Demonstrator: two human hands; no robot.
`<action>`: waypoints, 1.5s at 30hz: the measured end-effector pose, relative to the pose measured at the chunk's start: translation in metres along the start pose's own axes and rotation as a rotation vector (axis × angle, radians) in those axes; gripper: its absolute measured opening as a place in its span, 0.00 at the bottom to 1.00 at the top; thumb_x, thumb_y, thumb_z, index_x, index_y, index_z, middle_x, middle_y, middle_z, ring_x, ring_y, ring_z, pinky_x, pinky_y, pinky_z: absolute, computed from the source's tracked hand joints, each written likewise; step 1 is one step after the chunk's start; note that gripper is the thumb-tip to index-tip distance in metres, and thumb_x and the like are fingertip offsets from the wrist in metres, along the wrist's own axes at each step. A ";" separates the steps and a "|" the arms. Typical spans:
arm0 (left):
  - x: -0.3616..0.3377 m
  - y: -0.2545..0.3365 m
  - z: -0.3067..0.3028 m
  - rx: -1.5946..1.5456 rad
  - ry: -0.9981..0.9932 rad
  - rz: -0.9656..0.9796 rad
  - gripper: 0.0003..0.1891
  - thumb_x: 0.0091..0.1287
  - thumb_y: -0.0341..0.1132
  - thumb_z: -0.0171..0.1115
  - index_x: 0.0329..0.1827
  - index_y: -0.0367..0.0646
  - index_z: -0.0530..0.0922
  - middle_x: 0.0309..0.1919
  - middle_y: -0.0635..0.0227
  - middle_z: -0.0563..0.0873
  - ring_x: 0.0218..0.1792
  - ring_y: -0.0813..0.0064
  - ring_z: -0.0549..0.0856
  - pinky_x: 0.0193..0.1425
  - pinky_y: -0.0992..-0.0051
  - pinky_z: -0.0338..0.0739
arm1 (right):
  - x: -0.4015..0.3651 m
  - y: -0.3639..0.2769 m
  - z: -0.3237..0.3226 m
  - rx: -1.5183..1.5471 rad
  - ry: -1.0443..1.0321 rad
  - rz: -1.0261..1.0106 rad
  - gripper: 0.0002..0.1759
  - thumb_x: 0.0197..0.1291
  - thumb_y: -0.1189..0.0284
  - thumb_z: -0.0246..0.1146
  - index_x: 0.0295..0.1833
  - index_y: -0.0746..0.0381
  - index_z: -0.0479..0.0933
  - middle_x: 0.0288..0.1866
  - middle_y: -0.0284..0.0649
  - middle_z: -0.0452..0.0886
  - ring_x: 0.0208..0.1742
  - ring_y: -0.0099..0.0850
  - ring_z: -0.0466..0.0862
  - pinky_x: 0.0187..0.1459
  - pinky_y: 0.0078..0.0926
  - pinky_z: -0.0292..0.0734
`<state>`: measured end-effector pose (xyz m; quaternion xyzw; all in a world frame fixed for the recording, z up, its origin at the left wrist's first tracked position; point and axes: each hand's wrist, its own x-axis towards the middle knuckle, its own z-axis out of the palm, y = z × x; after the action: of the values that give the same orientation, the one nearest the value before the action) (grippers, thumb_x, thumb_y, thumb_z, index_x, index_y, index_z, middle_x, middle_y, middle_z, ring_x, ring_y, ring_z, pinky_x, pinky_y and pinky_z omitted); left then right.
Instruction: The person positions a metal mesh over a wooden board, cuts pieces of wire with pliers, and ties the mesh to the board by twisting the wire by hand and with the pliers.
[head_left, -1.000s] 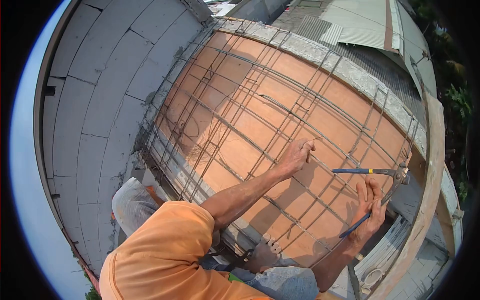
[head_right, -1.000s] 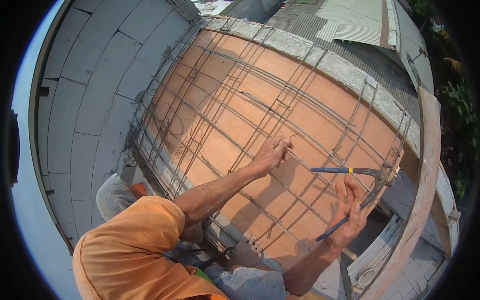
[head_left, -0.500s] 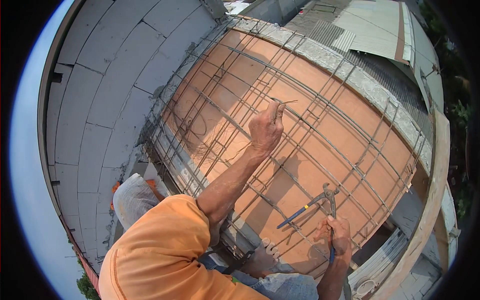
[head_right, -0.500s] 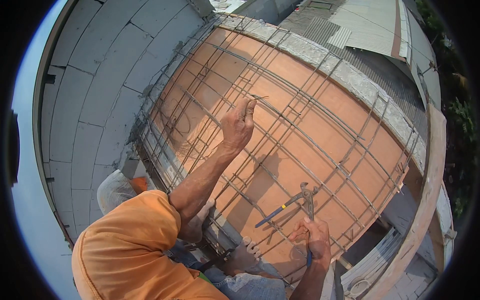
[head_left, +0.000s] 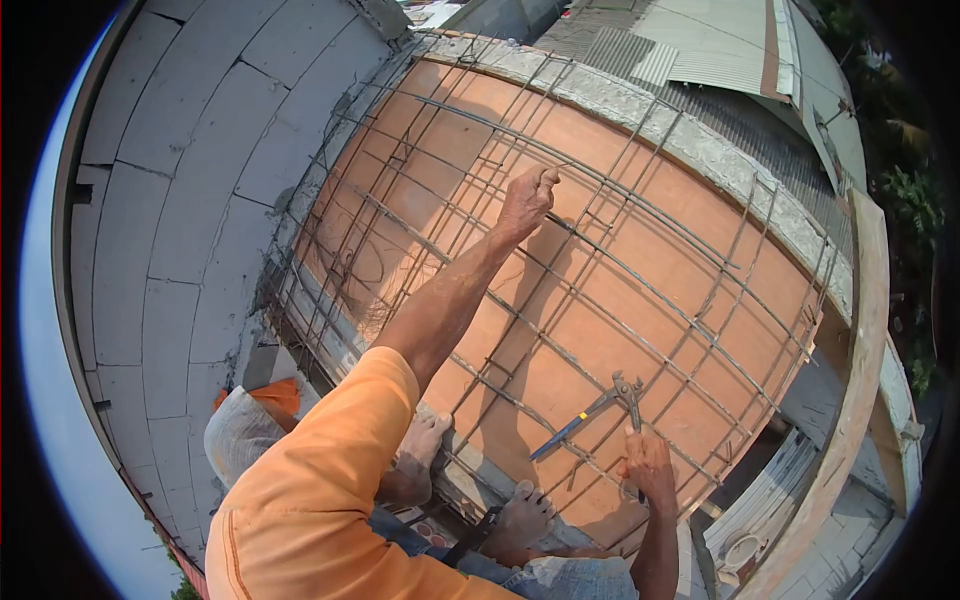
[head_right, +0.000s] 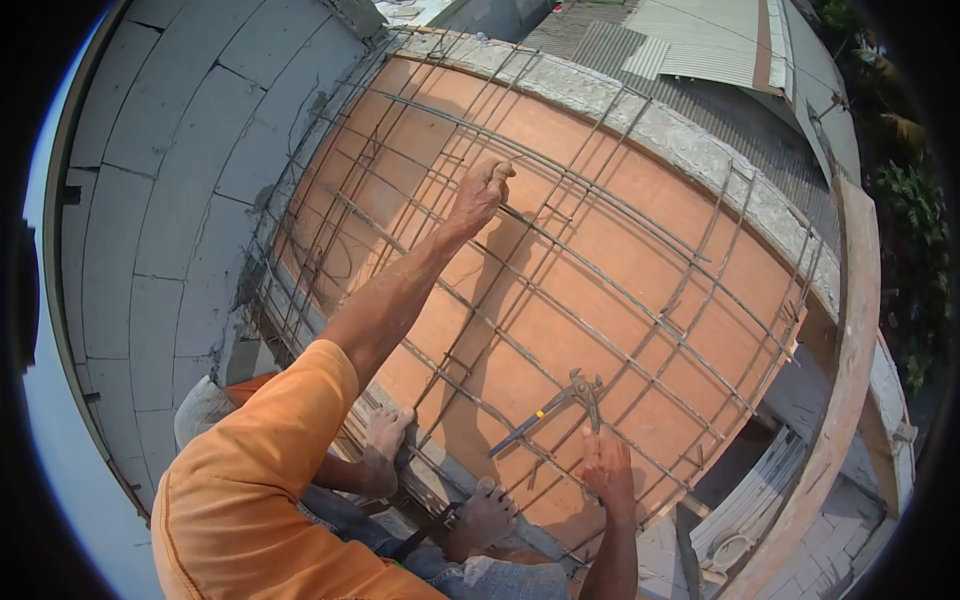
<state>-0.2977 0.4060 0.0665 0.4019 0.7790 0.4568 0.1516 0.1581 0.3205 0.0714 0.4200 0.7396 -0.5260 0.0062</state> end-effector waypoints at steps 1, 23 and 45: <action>0.002 0.005 0.004 -0.094 -0.073 -0.040 0.19 0.77 0.45 0.56 0.41 0.33 0.79 0.18 0.72 0.76 0.21 0.82 0.75 0.26 0.76 0.70 | -0.002 0.004 0.006 -0.472 0.217 -0.350 0.14 0.68 0.67 0.60 0.33 0.66 0.76 0.28 0.51 0.80 0.29 0.42 0.84 0.31 0.33 0.78; 0.047 -0.009 0.040 0.105 -0.283 -0.035 0.23 0.73 0.42 0.61 0.67 0.41 0.76 0.24 0.68 0.82 0.27 0.80 0.78 0.33 0.73 0.73 | 0.130 -0.043 -0.121 -0.708 0.667 -0.167 0.18 0.58 0.82 0.60 0.55 0.66 0.75 0.55 0.51 0.76 0.52 0.49 0.82 0.46 0.44 0.83; 0.063 -0.007 0.042 -0.051 -0.364 0.083 0.11 0.74 0.32 0.57 0.53 0.36 0.81 0.23 0.68 0.82 0.31 0.79 0.80 0.42 0.75 0.75 | 0.214 -0.025 -0.168 -0.822 0.587 -0.154 0.12 0.55 0.79 0.64 0.46 0.59 0.78 0.42 0.48 0.77 0.44 0.46 0.84 0.39 0.44 0.83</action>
<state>-0.3157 0.4767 0.0462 0.5055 0.7096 0.4022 0.2812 0.0767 0.5807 0.0689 0.4572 0.8847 -0.0504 -0.0758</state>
